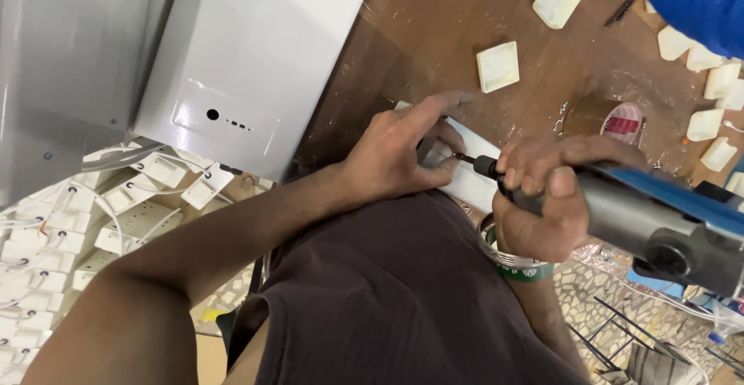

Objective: The person assembles white plastic electrical enclosure boxes at a workbench. They align the box halves, drive screws with a pneumatic screwdriver, tighten screws by hand with a red-handled screwdriver, and set finished boxes aside while picking up the next enclosure.

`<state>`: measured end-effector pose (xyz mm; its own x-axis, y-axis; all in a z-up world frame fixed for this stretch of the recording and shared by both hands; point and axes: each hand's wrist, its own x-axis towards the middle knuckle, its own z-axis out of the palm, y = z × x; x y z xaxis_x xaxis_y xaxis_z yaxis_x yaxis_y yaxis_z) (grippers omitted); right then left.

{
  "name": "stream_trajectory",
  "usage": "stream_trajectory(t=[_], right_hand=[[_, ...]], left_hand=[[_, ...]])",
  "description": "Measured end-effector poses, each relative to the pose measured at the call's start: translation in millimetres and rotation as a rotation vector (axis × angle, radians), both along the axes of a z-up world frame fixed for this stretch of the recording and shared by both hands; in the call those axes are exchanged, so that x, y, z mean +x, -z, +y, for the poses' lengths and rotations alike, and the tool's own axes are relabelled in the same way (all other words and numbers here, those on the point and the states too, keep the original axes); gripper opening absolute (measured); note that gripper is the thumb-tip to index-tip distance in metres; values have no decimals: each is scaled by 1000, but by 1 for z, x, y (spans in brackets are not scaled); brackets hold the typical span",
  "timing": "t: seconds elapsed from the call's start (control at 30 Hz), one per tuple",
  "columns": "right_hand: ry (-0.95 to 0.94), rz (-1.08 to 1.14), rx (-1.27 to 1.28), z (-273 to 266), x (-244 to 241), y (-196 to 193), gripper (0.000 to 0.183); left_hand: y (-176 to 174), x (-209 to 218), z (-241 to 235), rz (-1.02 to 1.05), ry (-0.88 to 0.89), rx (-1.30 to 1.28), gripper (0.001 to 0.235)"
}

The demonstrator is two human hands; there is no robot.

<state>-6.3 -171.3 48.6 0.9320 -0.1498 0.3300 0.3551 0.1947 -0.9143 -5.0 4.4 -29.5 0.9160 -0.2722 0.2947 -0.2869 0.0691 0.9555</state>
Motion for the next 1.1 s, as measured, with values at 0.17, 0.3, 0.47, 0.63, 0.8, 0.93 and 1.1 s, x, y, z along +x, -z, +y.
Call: stream_trajectory(t=[0.17,0.3,0.47,0.63,0.8,0.93,1.1], right_hand=[[-133,26,-67,-21,-7,9,27],[-58,82,-181,2,-2,-12,46],[-137,29,-73,-5,0,-1,35],[-232,193,-19,-18,-3,-1,22],[-136,117,-100,-7,4,-5,23],[-109,104,-112,-3,1,-8,26],[-73,-6,-201,3,-1,-7,24]], left_hand=[[3,-2,-2,37,13,5,86],[4,-3,-4,47,5,-4,85],[7,-3,-6,21,-4,-34,83],[4,-3,-6,48,-33,22,79],[7,0,-7,32,-28,19,77],[11,-3,-9,14,-23,3,77],[10,-3,-8,-9,-53,56,79]])
